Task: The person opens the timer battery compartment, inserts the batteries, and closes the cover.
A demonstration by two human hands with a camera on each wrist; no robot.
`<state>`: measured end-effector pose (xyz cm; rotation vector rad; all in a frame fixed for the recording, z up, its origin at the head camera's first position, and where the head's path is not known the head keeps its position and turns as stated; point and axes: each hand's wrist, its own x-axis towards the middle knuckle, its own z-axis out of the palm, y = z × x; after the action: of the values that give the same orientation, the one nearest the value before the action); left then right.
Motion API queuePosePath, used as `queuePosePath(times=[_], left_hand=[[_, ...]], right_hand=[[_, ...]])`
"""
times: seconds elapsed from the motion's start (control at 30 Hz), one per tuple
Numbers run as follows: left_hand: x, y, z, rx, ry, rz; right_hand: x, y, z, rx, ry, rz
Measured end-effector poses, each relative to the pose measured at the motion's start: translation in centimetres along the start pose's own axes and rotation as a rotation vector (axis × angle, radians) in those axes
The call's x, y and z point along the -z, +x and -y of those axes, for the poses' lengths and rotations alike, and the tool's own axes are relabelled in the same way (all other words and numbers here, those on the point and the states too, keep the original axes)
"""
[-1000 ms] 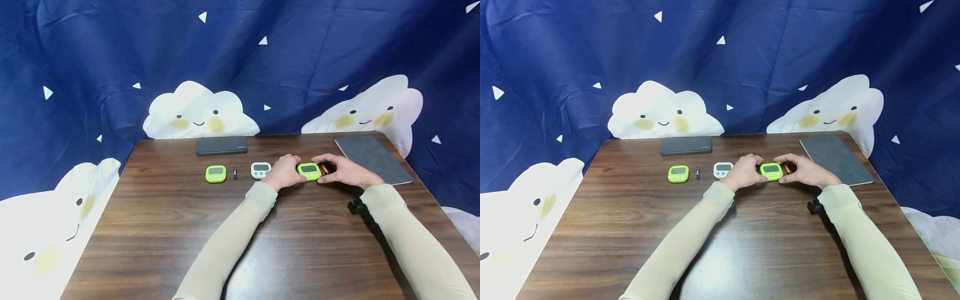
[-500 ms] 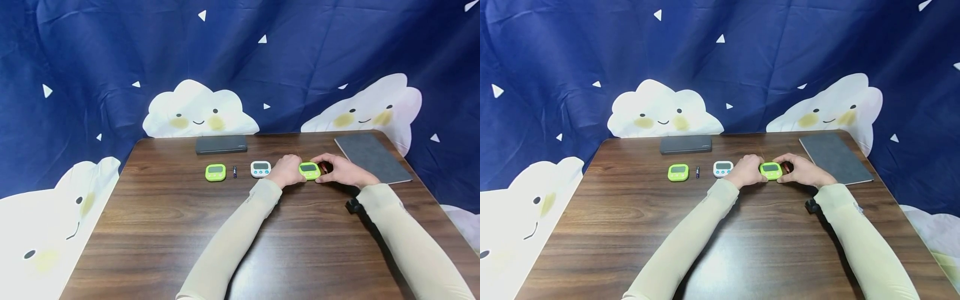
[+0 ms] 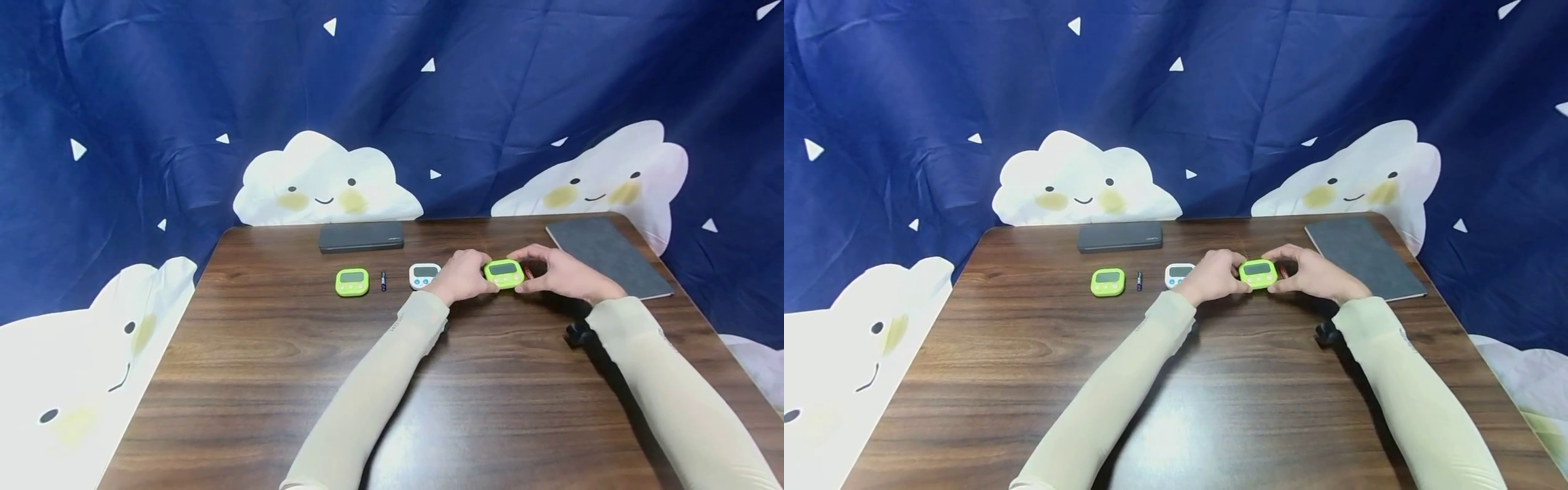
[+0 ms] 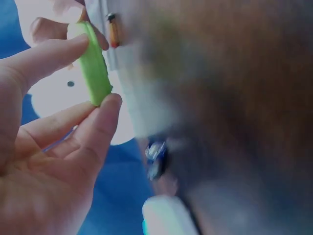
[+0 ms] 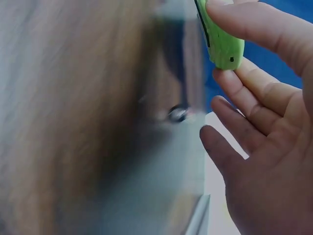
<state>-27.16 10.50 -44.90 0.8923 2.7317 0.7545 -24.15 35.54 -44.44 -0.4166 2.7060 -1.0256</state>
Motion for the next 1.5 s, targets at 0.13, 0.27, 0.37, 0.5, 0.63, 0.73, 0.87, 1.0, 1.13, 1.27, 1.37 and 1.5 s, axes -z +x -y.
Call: queuePosePath(times=[0.13,0.27,0.37,0.5,0.63,0.73,0.87,1.0,1.13,1.27,1.37,1.5], left_hand=[[2.2,-1.2,0.5,-0.063,-0.068,-0.046],[4.5,-2.1,1.7,-0.104,-0.169,-0.083],[6.3,-3.3,2.8,-0.11,-0.272,-0.118],[8.7,-5.4,4.4,-0.122,-0.439,-0.21],[10.6,-7.6,5.7,-0.134,-0.619,-0.318],[11.8,-9.2,6.4,-0.13,-0.752,-0.373],[13.1,-11.1,7.2,-0.127,-0.894,-0.418],[13.8,-12.8,7.9,-0.1,-0.968,-0.453],[13.9,-13.8,8.2,-0.1,-0.973,-0.474],[13.8,-14.0,8.2,-0.133,-0.964,-0.455],[13.7,-14.0,8.0,-0.145,-0.954,-0.44],[13.5,-14.2,7.7,-0.143,-0.942,-0.433]], right_hand=[[0.6,0.2,1.9,-0.003,0.046,0.008],[0.9,0.6,4.0,0.014,0.093,-0.013],[0.8,1.3,6.0,0.013,0.101,-0.057],[0.1,2.5,9.1,0.026,0.193,-0.111],[-1.1,3.7,11.9,0.096,0.354,-0.142],[-2.0,4.4,14.0,0.157,0.467,-0.157],[-2.9,5.0,16.7,0.22,0.573,-0.174],[-3.8,5.5,18.5,0.263,0.633,-0.158],[-4.5,5.4,19.3,0.276,0.642,-0.169],[-4.8,4.7,19.2,0.261,0.637,-0.193],[-4.9,4.1,19.0,0.254,0.63,-0.204],[-4.9,3.7,18.8,0.262,0.609,-0.212]])
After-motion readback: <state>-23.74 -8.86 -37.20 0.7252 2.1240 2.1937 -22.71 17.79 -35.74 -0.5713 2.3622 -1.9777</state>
